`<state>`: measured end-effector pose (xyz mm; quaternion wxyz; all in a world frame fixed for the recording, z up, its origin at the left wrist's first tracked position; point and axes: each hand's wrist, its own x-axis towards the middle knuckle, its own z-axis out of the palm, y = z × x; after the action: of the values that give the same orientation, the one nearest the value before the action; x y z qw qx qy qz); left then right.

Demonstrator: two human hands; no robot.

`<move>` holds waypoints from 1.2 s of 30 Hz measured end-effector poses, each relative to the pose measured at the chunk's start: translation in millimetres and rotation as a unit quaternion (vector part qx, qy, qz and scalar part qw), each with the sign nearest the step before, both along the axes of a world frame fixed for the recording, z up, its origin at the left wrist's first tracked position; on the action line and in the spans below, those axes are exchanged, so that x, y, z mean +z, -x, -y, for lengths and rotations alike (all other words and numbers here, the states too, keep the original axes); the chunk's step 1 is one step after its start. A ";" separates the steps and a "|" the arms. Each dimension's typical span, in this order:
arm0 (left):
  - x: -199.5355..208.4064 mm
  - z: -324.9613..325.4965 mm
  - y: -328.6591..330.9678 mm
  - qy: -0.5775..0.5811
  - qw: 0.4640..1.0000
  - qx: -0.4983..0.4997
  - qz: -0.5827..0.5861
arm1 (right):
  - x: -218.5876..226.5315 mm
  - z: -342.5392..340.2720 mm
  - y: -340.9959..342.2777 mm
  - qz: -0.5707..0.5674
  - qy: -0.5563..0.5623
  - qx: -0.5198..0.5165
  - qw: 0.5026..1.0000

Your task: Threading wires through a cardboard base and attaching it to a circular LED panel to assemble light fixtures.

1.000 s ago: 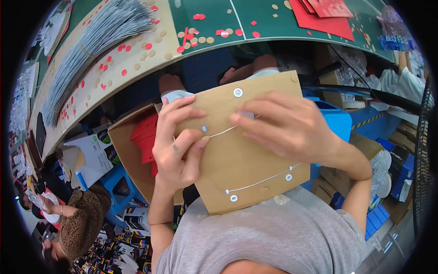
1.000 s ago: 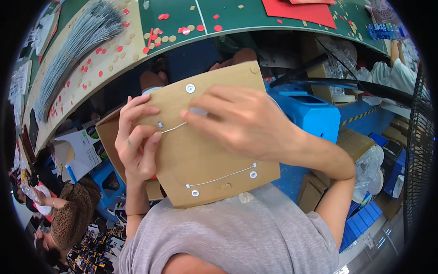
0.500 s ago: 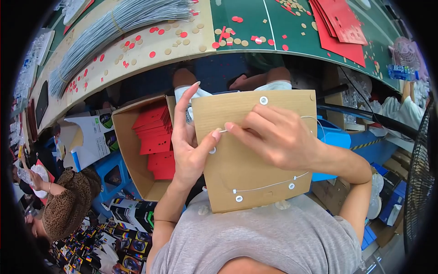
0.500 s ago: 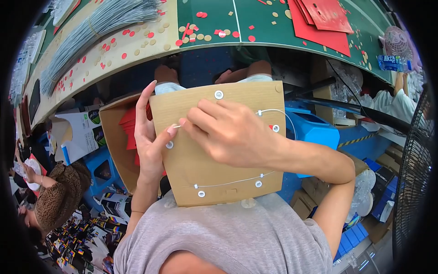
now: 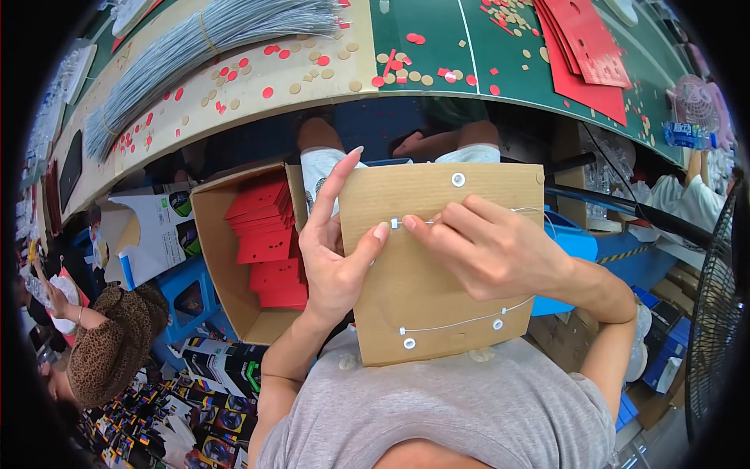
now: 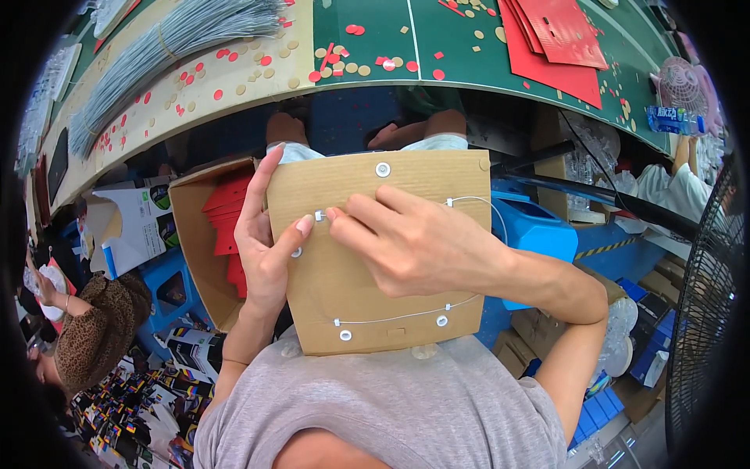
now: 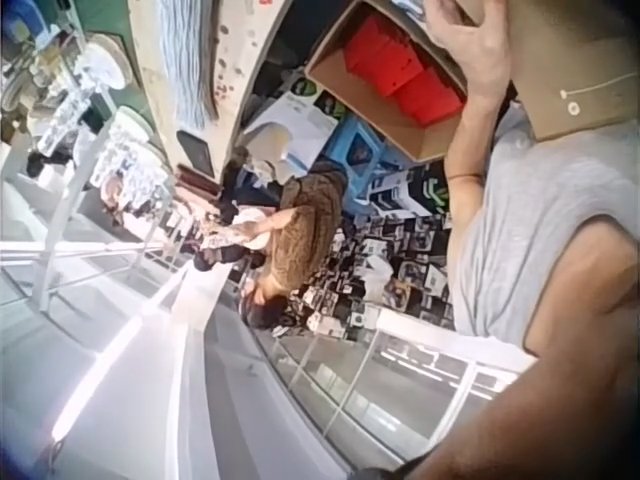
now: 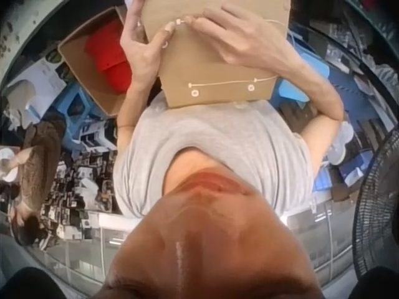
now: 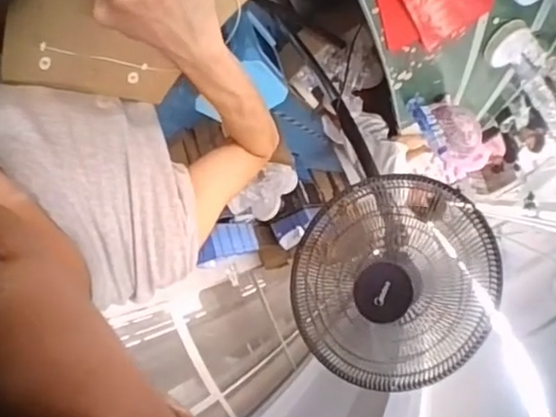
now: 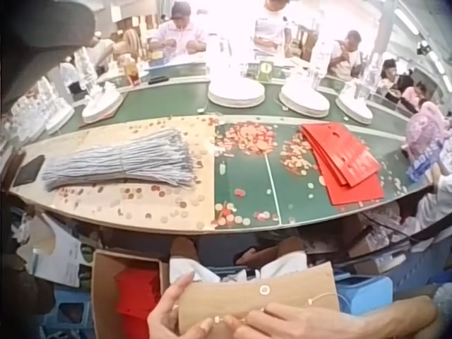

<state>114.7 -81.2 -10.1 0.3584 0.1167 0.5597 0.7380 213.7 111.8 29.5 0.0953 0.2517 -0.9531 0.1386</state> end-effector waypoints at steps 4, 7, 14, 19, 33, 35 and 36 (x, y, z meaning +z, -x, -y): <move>0.4 -0.2 0.3 0.010 1.000 -0.013 -0.005 | -3.7 1.6 0.1 0.010 0.005 0.002 1.000; 0.0 -2.1 1.4 0.004 1.000 -0.010 -0.005 | -4.7 -4.3 -2.3 -0.023 0.003 -0.006 1.000; 2.8 -3.0 2.7 0.033 0.999 -0.006 0.034 | -10.3 -10.0 -0.5 -0.047 0.043 -0.004 0.998; 0.8 -5.0 0.6 -0.035 0.997 -0.021 0.060 | -13.3 -2.8 5.9 -0.063 0.020 0.002 0.998; 0.7 -1.8 6.6 -0.050 0.994 -0.017 0.096 | -13.1 -0.3 9.4 -0.044 0.079 -0.049 0.995; -0.1 -1.2 7.3 -0.049 0.994 -0.024 0.095 | -15.7 -10.1 6.5 -0.048 0.141 -0.067 0.987; -0.9 -2.3 8.2 -0.047 0.994 -0.030 0.097 | -15.4 -12.1 7.3 -0.051 0.141 -0.066 0.986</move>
<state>106.4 -78.9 -11.0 0.4273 0.0781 0.4832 0.7601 206.4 123.9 14.2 0.1871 0.1787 -0.9325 0.2519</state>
